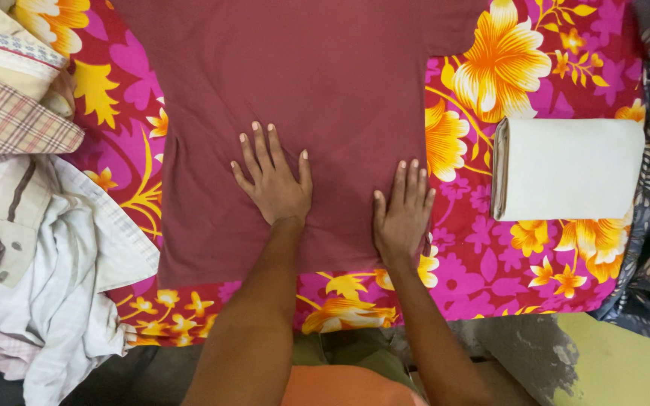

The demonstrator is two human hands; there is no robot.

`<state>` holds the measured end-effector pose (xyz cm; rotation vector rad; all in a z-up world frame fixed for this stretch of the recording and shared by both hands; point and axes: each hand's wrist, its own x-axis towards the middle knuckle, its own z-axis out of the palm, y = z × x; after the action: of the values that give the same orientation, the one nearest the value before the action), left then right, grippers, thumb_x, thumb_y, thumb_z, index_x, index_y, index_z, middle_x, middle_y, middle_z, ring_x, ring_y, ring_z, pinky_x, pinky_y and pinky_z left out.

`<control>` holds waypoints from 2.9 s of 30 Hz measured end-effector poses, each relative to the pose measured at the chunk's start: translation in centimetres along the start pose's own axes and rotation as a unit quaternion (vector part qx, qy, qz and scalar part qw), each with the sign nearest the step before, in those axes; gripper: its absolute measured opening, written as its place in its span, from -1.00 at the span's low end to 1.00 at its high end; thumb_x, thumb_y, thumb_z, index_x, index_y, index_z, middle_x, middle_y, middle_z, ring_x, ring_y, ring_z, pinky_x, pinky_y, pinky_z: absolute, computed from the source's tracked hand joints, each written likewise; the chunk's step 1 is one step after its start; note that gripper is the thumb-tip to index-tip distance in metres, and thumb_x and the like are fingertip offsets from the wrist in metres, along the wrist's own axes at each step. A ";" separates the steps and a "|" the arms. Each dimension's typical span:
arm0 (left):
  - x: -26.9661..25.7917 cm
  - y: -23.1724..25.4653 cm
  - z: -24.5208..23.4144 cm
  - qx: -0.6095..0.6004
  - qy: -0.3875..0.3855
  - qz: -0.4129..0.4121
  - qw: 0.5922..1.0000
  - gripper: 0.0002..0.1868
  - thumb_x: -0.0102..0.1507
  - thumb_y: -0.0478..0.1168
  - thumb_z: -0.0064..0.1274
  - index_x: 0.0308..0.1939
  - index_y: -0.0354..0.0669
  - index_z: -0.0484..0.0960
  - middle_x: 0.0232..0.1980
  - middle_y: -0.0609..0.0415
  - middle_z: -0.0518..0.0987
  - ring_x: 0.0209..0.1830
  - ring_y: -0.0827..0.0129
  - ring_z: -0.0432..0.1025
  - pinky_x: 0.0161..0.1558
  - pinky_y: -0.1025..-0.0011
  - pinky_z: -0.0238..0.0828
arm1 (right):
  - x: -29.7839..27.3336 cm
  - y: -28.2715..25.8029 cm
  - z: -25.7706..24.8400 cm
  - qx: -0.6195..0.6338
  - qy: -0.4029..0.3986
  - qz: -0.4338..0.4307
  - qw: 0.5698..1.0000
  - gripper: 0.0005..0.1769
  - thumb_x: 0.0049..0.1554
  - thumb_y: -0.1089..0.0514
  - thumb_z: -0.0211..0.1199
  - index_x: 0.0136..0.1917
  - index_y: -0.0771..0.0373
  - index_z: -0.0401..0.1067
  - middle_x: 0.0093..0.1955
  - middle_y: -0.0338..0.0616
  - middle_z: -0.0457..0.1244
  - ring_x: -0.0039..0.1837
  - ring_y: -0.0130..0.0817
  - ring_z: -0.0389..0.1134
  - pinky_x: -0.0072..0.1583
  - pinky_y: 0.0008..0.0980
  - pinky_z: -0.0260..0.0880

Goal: The person folds a maroon t-shirt by hand on a bed. They smooth the garment, fold the sleeves and sides inward, and fold the bottom up to create a compact rectangular shape.

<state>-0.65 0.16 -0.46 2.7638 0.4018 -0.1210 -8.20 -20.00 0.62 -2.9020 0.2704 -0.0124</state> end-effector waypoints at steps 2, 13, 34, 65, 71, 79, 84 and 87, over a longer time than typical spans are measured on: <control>0.2 0.0 0.1 0.008 0.008 0.009 1.000 -0.22 0.39 0.23 -0.14 0.60 -0.01 0.13 0.68 0.09 0.01 0.69 0.13 -0.20 0.55 -0.23 -0.36 | -0.7 1.3 -0.6 -0.024 0.009 0.023 0.999 -0.31 0.39 -0.16 -0.06 0.67 0.17 0.05 0.70 0.08 -0.06 0.70 0.08 -0.12 0.59 0.22 -0.24; -0.8 -0.6 0.8 -0.001 0.022 0.030 0.999 -0.25 0.44 0.20 -0.14 0.59 -0.08 0.15 0.68 0.07 0.02 0.70 0.14 -0.17 0.58 -0.21 -0.35 | -1.8 2.4 -0.4 0.021 0.064 0.049 0.997 -0.42 0.39 -0.09 -0.03 0.59 0.15 0.22 0.63 0.07 0.04 0.66 0.06 -0.01 0.59 0.18 -0.15; -8.2 -6.9 -3.7 0.009 -0.017 0.126 0.992 -0.16 0.34 0.31 -0.07 0.61 0.08 0.16 0.68 0.03 0.05 0.68 0.09 -0.11 0.55 -0.20 -0.30 | -2.7 5.7 -1.7 0.053 0.067 -0.059 0.995 -0.45 0.36 0.01 0.08 0.56 0.18 0.27 0.59 0.12 0.09 0.61 0.08 0.05 0.55 0.10 -0.01; -7.9 -7.7 -3.4 0.023 -0.001 0.081 0.996 -0.27 0.39 0.23 -0.11 0.58 0.07 0.23 0.67 0.05 0.07 0.68 0.11 -0.13 0.55 -0.18 -0.32 | -10.1 3.4 -4.5 0.136 0.154 0.081 0.975 -0.53 0.08 0.28 0.35 0.25 0.31 0.35 0.23 0.05 0.21 0.31 -0.02 0.20 0.34 -0.04 0.22; -8.1 -7.6 -3.7 0.016 0.003 0.080 0.997 -0.27 0.39 0.22 -0.11 0.58 0.08 0.22 0.67 0.05 0.07 0.68 0.10 -0.11 0.56 -0.18 -0.32 | -2.3 -4.8 0.6 0.108 0.031 -0.084 0.990 -0.43 0.32 0.13 0.10 0.55 0.27 0.18 0.62 0.01 0.06 0.66 0.01 -0.02 0.61 0.11 -0.15; -8.3 -3.6 -1.8 -0.026 0.031 0.028 0.999 -0.27 0.42 0.14 -0.14 0.60 -0.11 0.18 0.69 0.02 0.08 0.72 0.11 -0.14 0.58 -0.20 -0.42 | 0.1 -5.2 3.0 0.077 0.009 -0.079 0.994 -0.43 0.35 0.11 -0.05 0.60 0.16 0.17 0.66 -0.12 0.03 0.68 -0.12 -0.02 0.63 0.08 -0.16; -8.8 1.9 0.5 -0.083 -0.041 0.158 0.983 -0.30 0.44 0.14 -0.14 0.60 -0.04 0.20 0.68 0.08 0.10 0.71 0.16 -0.08 0.61 -0.10 -0.31 | 0.7 -4.3 3.8 0.096 0.029 -0.047 0.994 -0.42 0.31 0.19 0.01 0.59 0.11 0.21 0.67 -0.18 0.05 0.70 -0.16 -0.03 0.64 0.04 -0.14; -7.8 0.1 -0.5 -0.054 -0.032 0.191 0.980 -0.30 0.41 0.21 -0.13 0.59 0.13 0.22 0.67 0.11 0.11 0.69 0.14 -0.07 0.59 -0.11 -0.25 | 0.8 -4.3 3.4 0.098 0.042 -0.034 0.994 -0.39 0.26 0.25 0.03 0.58 0.11 0.23 0.66 -0.17 0.06 0.69 -0.16 -0.03 0.64 0.05 -0.15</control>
<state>-8.01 -1.81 1.06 2.6644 -0.1387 -0.0893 -6.50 -15.24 -1.76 -2.7163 0.1737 -0.1642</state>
